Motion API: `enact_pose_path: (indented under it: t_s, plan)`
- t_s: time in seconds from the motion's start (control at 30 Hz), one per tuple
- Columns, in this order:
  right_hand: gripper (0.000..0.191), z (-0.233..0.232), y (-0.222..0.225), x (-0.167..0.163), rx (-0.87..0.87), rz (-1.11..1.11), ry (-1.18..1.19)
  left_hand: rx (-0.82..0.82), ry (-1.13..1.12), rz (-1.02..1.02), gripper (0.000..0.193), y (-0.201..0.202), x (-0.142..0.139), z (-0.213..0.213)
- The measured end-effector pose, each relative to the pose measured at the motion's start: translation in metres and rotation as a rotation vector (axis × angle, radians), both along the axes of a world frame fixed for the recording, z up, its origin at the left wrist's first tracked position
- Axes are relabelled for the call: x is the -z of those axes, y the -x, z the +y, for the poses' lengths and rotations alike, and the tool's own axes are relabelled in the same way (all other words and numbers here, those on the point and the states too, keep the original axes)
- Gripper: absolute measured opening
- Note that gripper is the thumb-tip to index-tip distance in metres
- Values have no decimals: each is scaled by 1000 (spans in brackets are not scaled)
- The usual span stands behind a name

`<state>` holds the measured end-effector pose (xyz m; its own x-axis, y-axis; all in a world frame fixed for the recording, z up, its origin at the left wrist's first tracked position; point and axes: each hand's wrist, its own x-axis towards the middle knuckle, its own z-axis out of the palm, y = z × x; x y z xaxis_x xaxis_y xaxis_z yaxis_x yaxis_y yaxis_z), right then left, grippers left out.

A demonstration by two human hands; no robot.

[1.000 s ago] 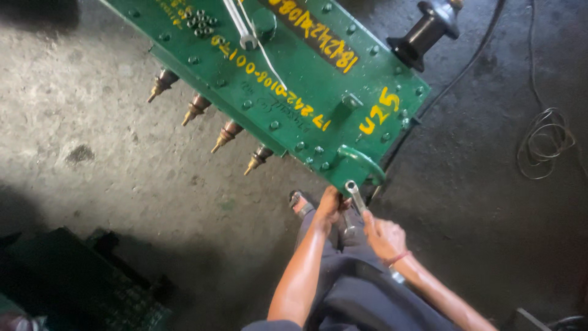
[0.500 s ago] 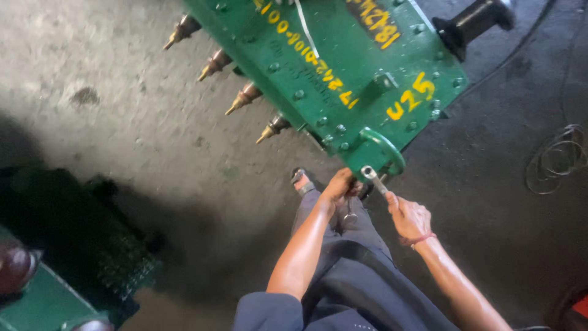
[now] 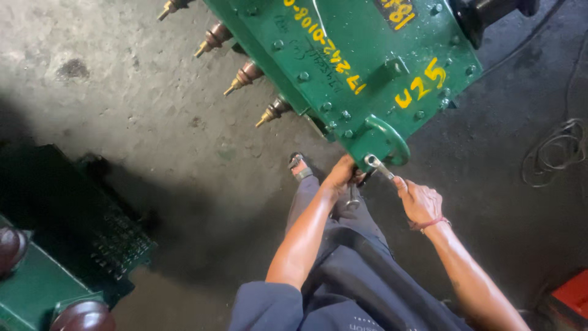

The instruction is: The person uses two wrenches to tighten bolts on a green metal panel with insulators. They repeatedly reposition the wrenches and apply torque to multiple fasteners on the panel.

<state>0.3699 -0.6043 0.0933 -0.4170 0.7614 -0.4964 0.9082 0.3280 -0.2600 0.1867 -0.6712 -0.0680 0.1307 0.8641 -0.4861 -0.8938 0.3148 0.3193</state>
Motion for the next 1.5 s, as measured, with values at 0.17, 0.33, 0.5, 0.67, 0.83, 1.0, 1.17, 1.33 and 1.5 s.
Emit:
enact_pose_path:
  t_s: [0.17, 0.33, 0.5, 0.67, 0.83, 1.0, 1.17, 1.33, 1.5]
  plan:
    - [57, 0, -17, -8, -34, -107, -3, 34, 72, 121, 27, -13, -6, -4]
    - [58, -1, -30, -17, -13, -109, 58, -44, -112, -129, 39, -34, -6, -12]
    - [59, -1, -34, -21, -19, -44, 50, -3, 96, -11, 31, -38, -25, -6]
    - [62, -1, -37, -21, -11, -61, 56, -3, 98, -13, 30, -34, -46, -2]
    - [59, -3, -38, -17, -7, -12, 53, -22, 323, -1, 32, -34, -47, 0]
    - [62, -4, -39, -10, 0, -90, 61, -26, 140, -24, 21, -36, -29, -1]
    - [63, -5, -43, -3, -28, -16, 54, -138, 193, -7, 20, -46, -12, -3]
    - [63, 2, -44, 1, -55, -66, 40, -208, 9, -127, 25, -46, -15, 0]
    - [60, 18, -44, 3, -84, -40, 70, -266, 44, -144, 24, -46, -27, 0]
